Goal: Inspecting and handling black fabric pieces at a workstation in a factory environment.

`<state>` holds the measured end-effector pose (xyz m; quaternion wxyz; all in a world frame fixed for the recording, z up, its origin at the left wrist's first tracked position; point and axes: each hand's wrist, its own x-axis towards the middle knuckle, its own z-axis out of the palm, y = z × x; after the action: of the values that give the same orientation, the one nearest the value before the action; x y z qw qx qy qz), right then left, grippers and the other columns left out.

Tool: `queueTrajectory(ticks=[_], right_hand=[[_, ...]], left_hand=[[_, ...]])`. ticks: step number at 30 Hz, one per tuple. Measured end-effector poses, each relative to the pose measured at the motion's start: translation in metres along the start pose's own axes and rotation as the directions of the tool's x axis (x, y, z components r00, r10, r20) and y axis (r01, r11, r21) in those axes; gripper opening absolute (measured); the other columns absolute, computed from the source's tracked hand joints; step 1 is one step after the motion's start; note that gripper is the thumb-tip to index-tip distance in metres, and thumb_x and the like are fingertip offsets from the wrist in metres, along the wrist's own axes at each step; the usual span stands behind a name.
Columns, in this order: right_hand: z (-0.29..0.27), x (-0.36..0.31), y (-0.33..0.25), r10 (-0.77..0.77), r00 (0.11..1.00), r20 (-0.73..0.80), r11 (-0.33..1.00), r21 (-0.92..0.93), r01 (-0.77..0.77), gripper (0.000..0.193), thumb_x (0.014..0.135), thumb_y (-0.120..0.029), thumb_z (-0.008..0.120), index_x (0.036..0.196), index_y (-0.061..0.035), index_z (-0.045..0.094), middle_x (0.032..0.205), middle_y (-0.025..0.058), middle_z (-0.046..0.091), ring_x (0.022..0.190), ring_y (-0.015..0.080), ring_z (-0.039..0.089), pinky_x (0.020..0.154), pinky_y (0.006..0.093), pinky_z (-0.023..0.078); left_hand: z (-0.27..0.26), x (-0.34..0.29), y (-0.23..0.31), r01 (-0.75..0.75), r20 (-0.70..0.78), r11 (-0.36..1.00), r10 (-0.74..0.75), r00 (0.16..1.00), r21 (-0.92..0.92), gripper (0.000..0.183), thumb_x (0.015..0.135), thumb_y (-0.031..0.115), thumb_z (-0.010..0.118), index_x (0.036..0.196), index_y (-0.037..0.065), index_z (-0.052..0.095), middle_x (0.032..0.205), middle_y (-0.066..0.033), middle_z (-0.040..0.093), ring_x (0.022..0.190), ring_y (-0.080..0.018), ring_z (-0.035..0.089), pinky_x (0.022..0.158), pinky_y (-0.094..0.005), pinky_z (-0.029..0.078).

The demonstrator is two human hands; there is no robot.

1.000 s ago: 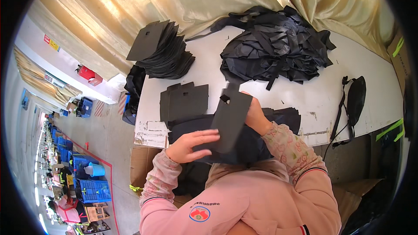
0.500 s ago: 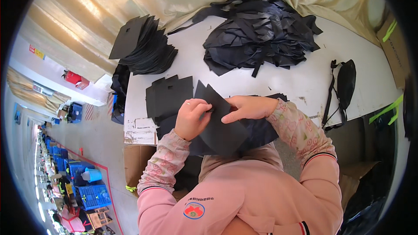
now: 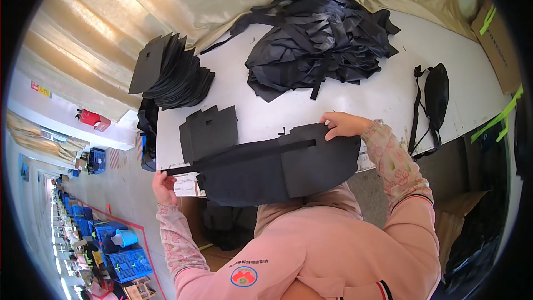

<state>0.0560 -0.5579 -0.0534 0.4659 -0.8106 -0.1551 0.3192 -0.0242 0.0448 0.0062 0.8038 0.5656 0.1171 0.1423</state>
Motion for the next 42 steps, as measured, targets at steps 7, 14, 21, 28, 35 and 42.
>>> queueTrajectory(ticks=[7, 14, 21, 28, 35, 42], right_hand=[[0.013, -0.019, -0.03, -0.165, 0.976, -0.145, 0.965, -0.229, 0.129, 0.052, 0.076, -0.019, 0.077, 0.12, -0.0071, 0.052, 0.1, 0.0185, 0.065, 0.094, 0.0329, 0.063, 0.084, 0.0392, 0.049], [0.028, -0.036, -0.072, -0.232, 0.953, -0.194, 0.919, -0.364, 0.15, 0.054, 0.074, -0.022, 0.079, 0.119, -0.0112, 0.052, 0.095, 0.0162, 0.066, 0.091, 0.0348, 0.064, 0.08, 0.0402, 0.049], [0.042, -0.044, -0.078, -0.288, 0.91, -0.299, 0.857, -0.505, 0.105, 0.052, 0.071, -0.021, 0.08, 0.115, -0.014, 0.054, 0.089, 0.0115, 0.069, 0.084, 0.0333, 0.065, 0.078, 0.041, 0.047], [0.059, -0.045, -0.072, -0.376, 0.852, -0.365, 0.78, -0.621, 0.078, 0.046, 0.074, -0.019, 0.078, 0.111, -0.0094, 0.053, 0.083, 0.0088, 0.068, 0.078, 0.0286, 0.064, 0.075, 0.0381, 0.037], [0.064, -0.045, -0.077, -0.404, 0.831, -0.382, 0.764, -0.641, 0.077, 0.048, 0.073, -0.018, 0.077, 0.114, -0.0114, 0.053, 0.082, 0.0076, 0.067, 0.079, 0.0275, 0.064, 0.075, 0.0374, 0.037], [0.063, -0.041, -0.059, -0.357, 0.821, -0.445, 0.755, -0.655, -0.026, 0.047, 0.074, -0.022, 0.077, 0.114, -0.0102, 0.054, 0.084, 0.007, 0.066, 0.083, 0.0262, 0.064, 0.076, 0.0386, 0.038]], left_hand=[[0.11, 0.005, -0.052, -0.677, 0.671, 0.103, 0.09, 0.736, 0.729, 0.046, 0.082, 0.025, 0.073, 0.12, 0.003, 0.058, 0.119, -0.0165, 0.061, 0.117, -0.0339, 0.054, 0.1, -0.0405, 0.043], [0.302, -0.013, -0.1, -0.425, 0.837, 0.724, -0.504, 0.215, 0.544, 0.047, 0.084, 0.02, 0.073, 0.125, 0.003, 0.058, 0.116, -0.0076, 0.064, 0.107, -0.0176, 0.059, 0.097, -0.0317, 0.043], [0.326, -0.008, -0.135, -0.246, 0.725, 0.711, -0.687, -0.042, 0.659, 0.053, 0.078, 0.004, 0.075, 0.126, 0.002, 0.054, 0.111, -0.0026, 0.063, 0.103, -0.0108, 0.055, 0.094, -0.029, 0.045], [0.323, -0.014, -0.139, -0.05, 0.729, 0.731, -0.682, -0.054, 0.68, 0.06, 0.076, -0.006, 0.072, 0.131, 0.001, 0.049, 0.118, -0.0022, 0.059, 0.108, -0.0117, 0.054, 0.097, -0.0286, 0.044], [0.32, -0.011, -0.142, 0.036, 0.753, 0.752, -0.656, -0.052, 0.658, 0.062, 0.075, -0.008, 0.071, 0.131, 0.001, 0.049, 0.124, -0.0028, 0.056, 0.115, -0.0117, 0.05, 0.1, -0.0285, 0.041], [0.324, -0.036, -0.137, -0.736, 0.929, 0.574, -0.146, 0.341, 0.36, 0.063, 0.076, 0.011, 0.076, 0.133, 0.006, 0.048, 0.135, -0.0164, 0.05, 0.127, -0.0321, 0.047, 0.109, -0.0397, 0.036]])
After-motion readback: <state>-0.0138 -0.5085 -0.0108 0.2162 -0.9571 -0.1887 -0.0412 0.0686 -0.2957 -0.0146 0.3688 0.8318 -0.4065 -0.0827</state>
